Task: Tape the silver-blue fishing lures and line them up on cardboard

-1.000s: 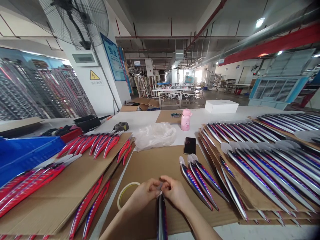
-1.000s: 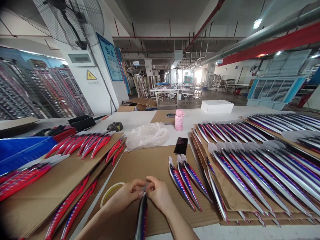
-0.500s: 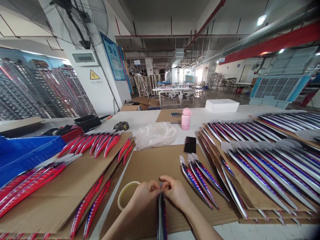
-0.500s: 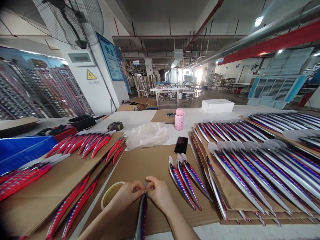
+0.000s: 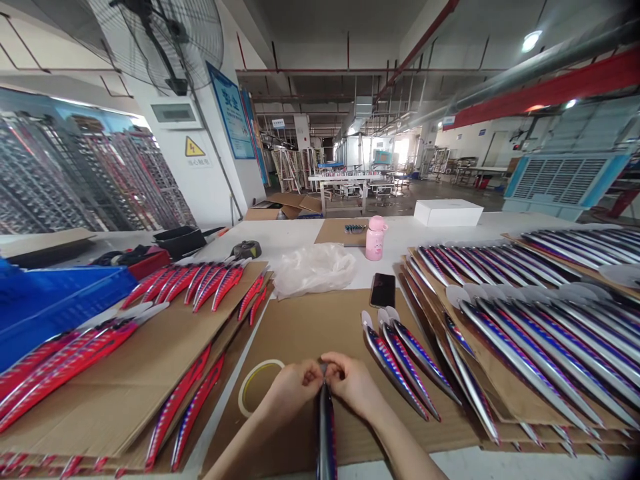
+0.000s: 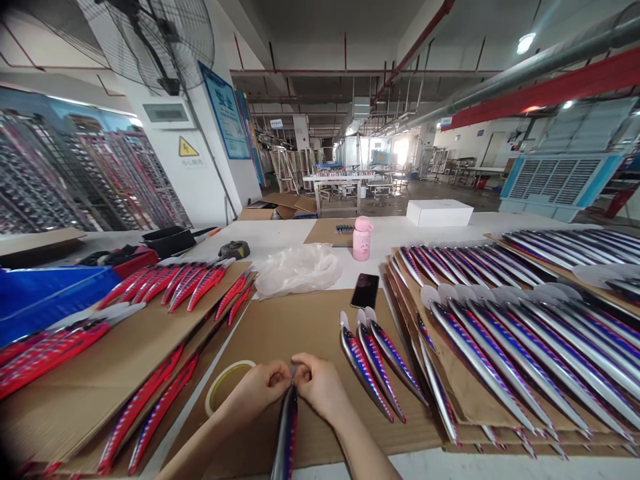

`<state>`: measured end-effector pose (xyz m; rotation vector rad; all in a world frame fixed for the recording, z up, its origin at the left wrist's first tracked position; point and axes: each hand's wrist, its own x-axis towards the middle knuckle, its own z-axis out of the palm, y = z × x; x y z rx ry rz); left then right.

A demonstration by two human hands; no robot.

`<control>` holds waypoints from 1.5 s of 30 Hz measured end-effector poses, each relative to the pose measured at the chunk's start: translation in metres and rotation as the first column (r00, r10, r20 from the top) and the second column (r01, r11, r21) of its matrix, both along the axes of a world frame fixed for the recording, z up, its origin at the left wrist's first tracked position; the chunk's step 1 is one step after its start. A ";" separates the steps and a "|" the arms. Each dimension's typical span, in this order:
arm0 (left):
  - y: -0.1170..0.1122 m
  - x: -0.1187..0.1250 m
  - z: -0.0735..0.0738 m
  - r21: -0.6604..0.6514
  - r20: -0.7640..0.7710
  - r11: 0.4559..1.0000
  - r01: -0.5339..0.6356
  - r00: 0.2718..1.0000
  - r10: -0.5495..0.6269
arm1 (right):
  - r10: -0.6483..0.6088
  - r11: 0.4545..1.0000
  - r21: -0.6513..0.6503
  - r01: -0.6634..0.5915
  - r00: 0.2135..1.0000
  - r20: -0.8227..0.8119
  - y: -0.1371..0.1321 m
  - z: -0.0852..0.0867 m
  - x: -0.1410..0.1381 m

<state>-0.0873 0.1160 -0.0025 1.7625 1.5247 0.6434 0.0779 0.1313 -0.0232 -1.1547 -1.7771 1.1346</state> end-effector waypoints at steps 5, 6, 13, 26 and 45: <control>0.000 -0.002 0.001 -0.002 0.118 0.998 0.055 0.991 -0.055 | -0.020 0.999 0.042 0.019 1.000 0.012 -0.003 0.000 -0.001; -0.001 -0.001 0.000 0.010 0.127 0.999 0.047 0.991 -0.048 | -0.021 0.998 0.054 0.020 0.999 0.024 -0.003 0.000 -0.001; -0.007 0.003 -0.009 0.198 0.057 0.973 -0.122 0.992 0.113 | -0.024 0.995 0.103 0.014 0.995 0.093 -0.005 0.004 0.005; -0.016 0.005 -0.005 0.169 0.121 0.985 -0.026 0.993 0.006 | -0.034 0.997 0.070 0.023 0.987 0.154 -0.008 0.011 0.006; -0.019 0.006 -0.007 0.206 0.062 0.978 -0.033 0.998 0.021 | -0.009 1.000 -0.012 0.010 0.999 0.040 -0.010 0.015 0.010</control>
